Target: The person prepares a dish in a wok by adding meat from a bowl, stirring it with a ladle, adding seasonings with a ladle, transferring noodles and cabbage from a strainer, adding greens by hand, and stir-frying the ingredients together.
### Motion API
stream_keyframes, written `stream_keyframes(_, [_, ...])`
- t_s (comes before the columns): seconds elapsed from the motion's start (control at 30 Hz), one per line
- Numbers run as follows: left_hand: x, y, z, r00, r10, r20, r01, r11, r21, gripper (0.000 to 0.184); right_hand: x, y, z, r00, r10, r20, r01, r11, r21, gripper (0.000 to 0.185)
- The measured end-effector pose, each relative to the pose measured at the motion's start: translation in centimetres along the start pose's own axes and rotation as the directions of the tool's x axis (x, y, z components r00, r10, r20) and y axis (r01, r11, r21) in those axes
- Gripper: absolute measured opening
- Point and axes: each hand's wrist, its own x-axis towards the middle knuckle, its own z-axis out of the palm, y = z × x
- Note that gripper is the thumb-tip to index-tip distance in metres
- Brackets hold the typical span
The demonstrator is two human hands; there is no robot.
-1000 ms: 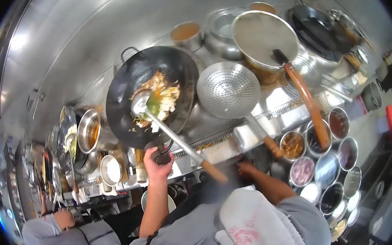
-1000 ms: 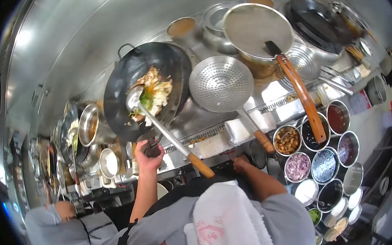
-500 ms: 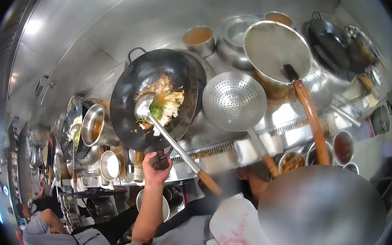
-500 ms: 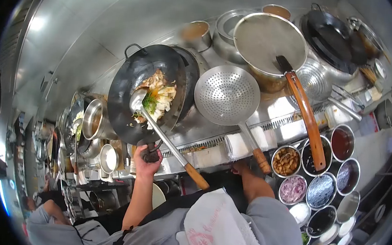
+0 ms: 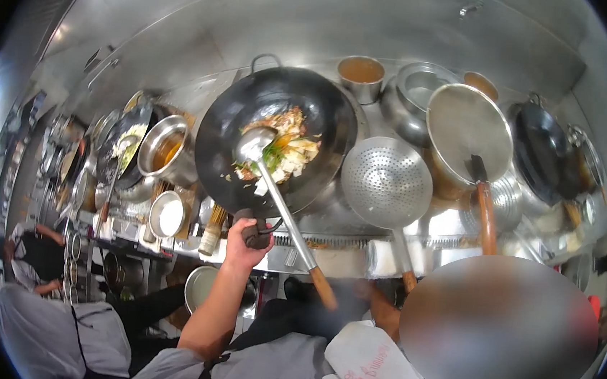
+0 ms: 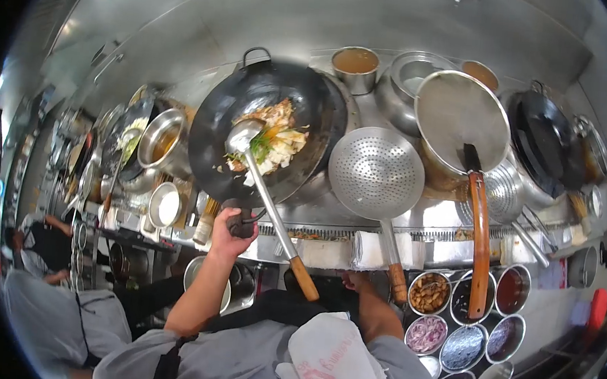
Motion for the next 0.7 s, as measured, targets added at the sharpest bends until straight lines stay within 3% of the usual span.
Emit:
stream_keyframes(0.1, [0.8, -0.1, -1.0, 0.999, -0.033, 0.019, 0.034, 0.998, -0.044, 0.024, -0.1, -0.2, -0.4, 0.999, 0.033, 0.037, -0.033, 0.999, 0.004, 0.017])
stream_keyframes(0.17, [0.7, -0.3, -0.8, 0.999, -0.032, 0.014, 0.033, 0.997, -0.066, 0.025, 2.5, 1.5, -1.0, 0.995, 0.059, 0.074, -0.07, 0.984, 0.162, 0.018])
stream_keyframes(0.3, [0.5, -0.4, -0.7, 1.0, -0.012, 0.017, 0.013, 0.998, -0.065, 0.025, -3.4, -2.1, -0.8, 0.997, 0.056, -0.046, -0.058, 0.997, -0.046, 0.016])
stream_keyframes(0.37, [0.5, -0.6, -0.7, 1.0, 0.01, 0.008, -0.01, 0.997, -0.071, 0.022, -8.0, -4.5, -0.9, 1.0, 0.01, 0.001, -0.01, 0.998, 0.062, 0.014])
stream_keyframes(0.47, [-0.1, -0.6, -0.1, 1.0, 0.002, -0.009, -0.003, 0.999, -0.048, 0.022, -1.4, -0.7, -1.3, 0.998, 0.023, -0.065, -0.02, 0.998, 0.055, 0.013])
stream_keyframes(0.6, [-0.3, -0.7, 0.3, 1.0, 0.02, -0.007, -0.02, 0.998, -0.065, 0.023, -3.5, -2.2, -0.6, 0.998, -0.017, -0.053, 0.021, 0.997, 0.077, 0.013])
stream_keyframes(0.7, [-0.1, -0.9, 0.2, 1.0, 0.016, -0.013, -0.017, 0.998, -0.066, 0.024, -3.2, -1.9, -1.2, 0.999, 0.015, -0.039, -0.017, 0.999, -0.042, 0.018])
